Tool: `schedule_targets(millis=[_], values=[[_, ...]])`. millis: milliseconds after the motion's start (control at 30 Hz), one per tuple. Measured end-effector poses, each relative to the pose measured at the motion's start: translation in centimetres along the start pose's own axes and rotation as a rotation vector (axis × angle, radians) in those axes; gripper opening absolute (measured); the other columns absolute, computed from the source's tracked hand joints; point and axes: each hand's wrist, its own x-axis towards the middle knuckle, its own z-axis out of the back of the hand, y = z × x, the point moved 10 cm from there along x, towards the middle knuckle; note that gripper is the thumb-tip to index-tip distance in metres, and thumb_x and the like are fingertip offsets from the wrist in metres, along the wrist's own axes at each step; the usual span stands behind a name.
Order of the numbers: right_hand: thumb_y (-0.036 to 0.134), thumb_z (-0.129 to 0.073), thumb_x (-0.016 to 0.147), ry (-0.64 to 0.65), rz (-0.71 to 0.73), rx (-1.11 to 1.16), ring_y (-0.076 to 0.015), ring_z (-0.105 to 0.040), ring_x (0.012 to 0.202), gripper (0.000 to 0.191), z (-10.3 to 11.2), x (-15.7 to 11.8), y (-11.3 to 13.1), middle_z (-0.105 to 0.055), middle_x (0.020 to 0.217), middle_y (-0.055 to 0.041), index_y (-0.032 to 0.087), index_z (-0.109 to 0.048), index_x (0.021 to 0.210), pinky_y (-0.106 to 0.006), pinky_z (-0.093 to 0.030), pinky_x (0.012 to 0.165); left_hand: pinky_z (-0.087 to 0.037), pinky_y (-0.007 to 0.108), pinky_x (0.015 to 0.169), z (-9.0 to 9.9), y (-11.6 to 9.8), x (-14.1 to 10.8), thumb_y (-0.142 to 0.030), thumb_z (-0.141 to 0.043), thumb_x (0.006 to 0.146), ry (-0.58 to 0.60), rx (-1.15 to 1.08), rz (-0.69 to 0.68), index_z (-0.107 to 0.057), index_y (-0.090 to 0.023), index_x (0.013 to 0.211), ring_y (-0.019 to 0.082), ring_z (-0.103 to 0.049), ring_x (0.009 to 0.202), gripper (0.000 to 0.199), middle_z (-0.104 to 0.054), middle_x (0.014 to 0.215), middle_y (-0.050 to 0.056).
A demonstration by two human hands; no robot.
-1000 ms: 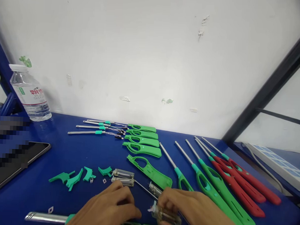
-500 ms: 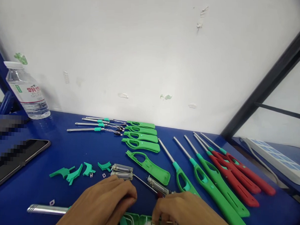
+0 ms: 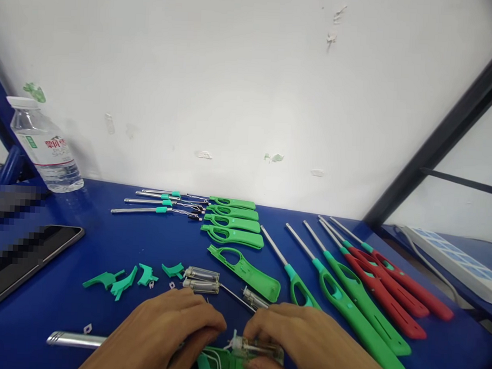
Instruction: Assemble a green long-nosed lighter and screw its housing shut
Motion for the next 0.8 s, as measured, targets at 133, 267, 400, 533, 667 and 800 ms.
schedule_targets(millis=[133, 267, 400, 533, 667, 800], values=[[0.012, -0.074, 0.086, -0.035, 0.025, -0.015, -0.0262, -0.085, 0.092, 0.033, -0.1, 0.3, 0.0, -0.087, 0.099, 0.0020, 0.036, -0.083, 0.106, -0.031, -0.067, 0.080, -0.058, 0.010, 0.067, 0.1, -0.1, 0.3, -0.037, -0.056, 0.108, 0.004, 0.017, 0.009, -0.073, -0.036, 0.099, 0.011, -0.082, 0.074, 0.019, -0.084, 0.085, -0.012], [0.011, -0.071, 0.090, -0.019, 0.048, -0.062, -0.0239, -0.085, 0.093, 0.029, -0.3, 0.6, 0.6, -0.087, 0.100, 0.0027, 0.033, -0.081, 0.107, -0.028, -0.065, 0.077, -0.057, 0.011, 0.066, -0.3, -0.6, 0.3, -0.034, -0.054, 0.109, 0.058, 0.012, -0.025, -0.072, -0.034, 0.098, 0.011, -0.081, 0.074, 0.021, -0.084, 0.086, -0.011], [0.010, -0.077, 0.087, 0.035, -0.043, -0.036, -0.0243, -0.084, 0.095, 0.027, -1.0, 0.8, 0.1, -0.086, 0.101, 0.0024, 0.030, -0.082, 0.105, -0.029, -0.062, 0.079, -0.056, 0.012, 0.065, -0.5, -0.4, -0.1, -0.034, -0.054, 0.110, 0.084, 0.000, -0.014, -0.073, -0.034, 0.097, 0.011, -0.080, 0.074, 0.023, -0.083, 0.087, -0.009], [0.010, -0.082, 0.084, 0.059, -0.078, -0.046, -0.0248, -0.084, 0.094, 0.025, -1.8, 0.9, -0.4, -0.086, 0.098, 0.0020, 0.029, -0.083, 0.101, -0.029, -0.058, 0.078, -0.058, 0.015, 0.073, -1.2, -0.1, -0.5, -0.028, -0.054, 0.108, 0.125, -0.017, -0.028, -0.074, -0.033, 0.097, 0.012, -0.079, 0.074, 0.023, -0.083, 0.088, -0.008], [0.011, -0.086, 0.085, 0.035, -0.039, -0.122, -0.0237, -0.084, 0.090, 0.022, -1.7, 1.2, 0.3, -0.086, 0.096, 0.0014, 0.028, -0.083, 0.099, -0.028, -0.056, 0.074, -0.058, 0.017, 0.072, -2.0, -0.5, -0.7, -0.032, -0.048, 0.110, 0.172, 0.012, -0.099, -0.075, -0.032, 0.095, 0.013, -0.076, 0.067, 0.030, -0.083, 0.086, -0.006], [0.013, -0.086, 0.087, 0.115, -0.058, -0.170, -0.0240, -0.084, 0.089, 0.017, -2.0, 1.7, 0.9, -0.086, 0.096, -0.0001, 0.025, -0.083, 0.099, -0.028, -0.055, 0.072, -0.058, 0.017, 0.077, -2.2, -0.1, -0.8, -0.021, -0.052, 0.100, 0.190, 0.024, -0.039, -0.074, -0.032, 0.092, 0.014, -0.077, 0.071, 0.027, -0.084, 0.088, -0.006]])
